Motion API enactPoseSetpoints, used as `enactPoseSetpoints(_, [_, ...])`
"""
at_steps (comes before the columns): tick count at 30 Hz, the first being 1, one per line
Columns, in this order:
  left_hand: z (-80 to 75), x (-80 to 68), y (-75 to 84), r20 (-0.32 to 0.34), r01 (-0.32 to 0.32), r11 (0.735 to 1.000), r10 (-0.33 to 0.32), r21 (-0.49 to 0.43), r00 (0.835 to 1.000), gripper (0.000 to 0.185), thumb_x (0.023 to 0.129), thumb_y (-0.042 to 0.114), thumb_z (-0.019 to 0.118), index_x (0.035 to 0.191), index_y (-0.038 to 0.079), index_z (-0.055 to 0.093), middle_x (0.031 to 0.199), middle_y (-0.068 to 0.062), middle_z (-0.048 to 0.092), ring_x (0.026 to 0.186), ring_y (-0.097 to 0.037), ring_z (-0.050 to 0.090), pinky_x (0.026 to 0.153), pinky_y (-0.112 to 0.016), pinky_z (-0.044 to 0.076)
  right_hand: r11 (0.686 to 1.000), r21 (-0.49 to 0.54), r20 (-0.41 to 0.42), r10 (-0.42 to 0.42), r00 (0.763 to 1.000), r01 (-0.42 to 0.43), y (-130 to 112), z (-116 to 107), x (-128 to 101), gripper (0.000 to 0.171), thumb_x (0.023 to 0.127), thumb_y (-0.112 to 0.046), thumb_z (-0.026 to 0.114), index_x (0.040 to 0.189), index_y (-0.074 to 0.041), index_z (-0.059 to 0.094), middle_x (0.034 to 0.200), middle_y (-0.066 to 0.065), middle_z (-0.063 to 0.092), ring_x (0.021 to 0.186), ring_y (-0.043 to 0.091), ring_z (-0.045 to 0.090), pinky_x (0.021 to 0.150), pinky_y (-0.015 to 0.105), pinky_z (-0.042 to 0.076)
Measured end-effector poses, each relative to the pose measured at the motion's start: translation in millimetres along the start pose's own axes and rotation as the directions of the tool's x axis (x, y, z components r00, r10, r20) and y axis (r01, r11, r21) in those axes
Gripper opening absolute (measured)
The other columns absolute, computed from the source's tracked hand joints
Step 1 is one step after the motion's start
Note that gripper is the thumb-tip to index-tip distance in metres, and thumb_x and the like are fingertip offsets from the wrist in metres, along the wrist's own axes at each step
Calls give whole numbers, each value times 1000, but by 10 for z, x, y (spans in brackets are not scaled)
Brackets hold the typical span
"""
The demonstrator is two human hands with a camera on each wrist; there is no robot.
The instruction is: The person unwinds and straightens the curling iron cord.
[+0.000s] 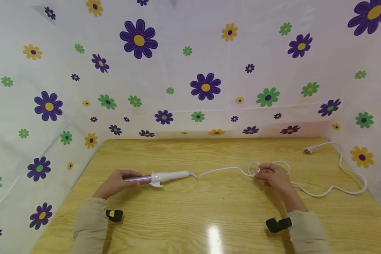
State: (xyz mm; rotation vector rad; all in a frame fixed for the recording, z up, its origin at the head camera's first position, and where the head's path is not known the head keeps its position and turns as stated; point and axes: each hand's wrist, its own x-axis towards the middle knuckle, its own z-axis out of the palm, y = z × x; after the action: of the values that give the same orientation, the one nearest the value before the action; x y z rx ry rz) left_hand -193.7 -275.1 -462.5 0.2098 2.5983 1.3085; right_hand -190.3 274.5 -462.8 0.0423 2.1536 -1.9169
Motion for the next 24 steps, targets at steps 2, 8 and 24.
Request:
enactPoseSetpoints(2, [25,30,-35,15,2,1000,-2,5,1000,35,81,23,78,113,13,71,117,-11,68,100,-21,60,88,-36,47,998,-56,-15,-6,1000,5,-2,14,4,22,95,-17,61,113,-10,51,85,-21,68,81,-3,66,67,20,51])
enactPoseSetpoints(8, [77,47,-55,86,-3,999,-1,39,996,32,83,23,75,113,12,69,114,-10,68,98,-19,58,87,-36,45,993,-115,-43,-3,999,-2,18,66,26,27,93,-15,63,113,-1,50,82,-21,64,76,-2,62,65,22,51])
enactPoseSetpoints(24, [290,100,423,125,-142,981,125,134,984,39,81,18,77,116,5,66,128,-16,60,123,-36,54,102,-52,42,988,-154,-22,-15,1000,11,28,121,-30,44,95,-23,61,124,6,45,86,-21,63,82,0,62,69,24,51])
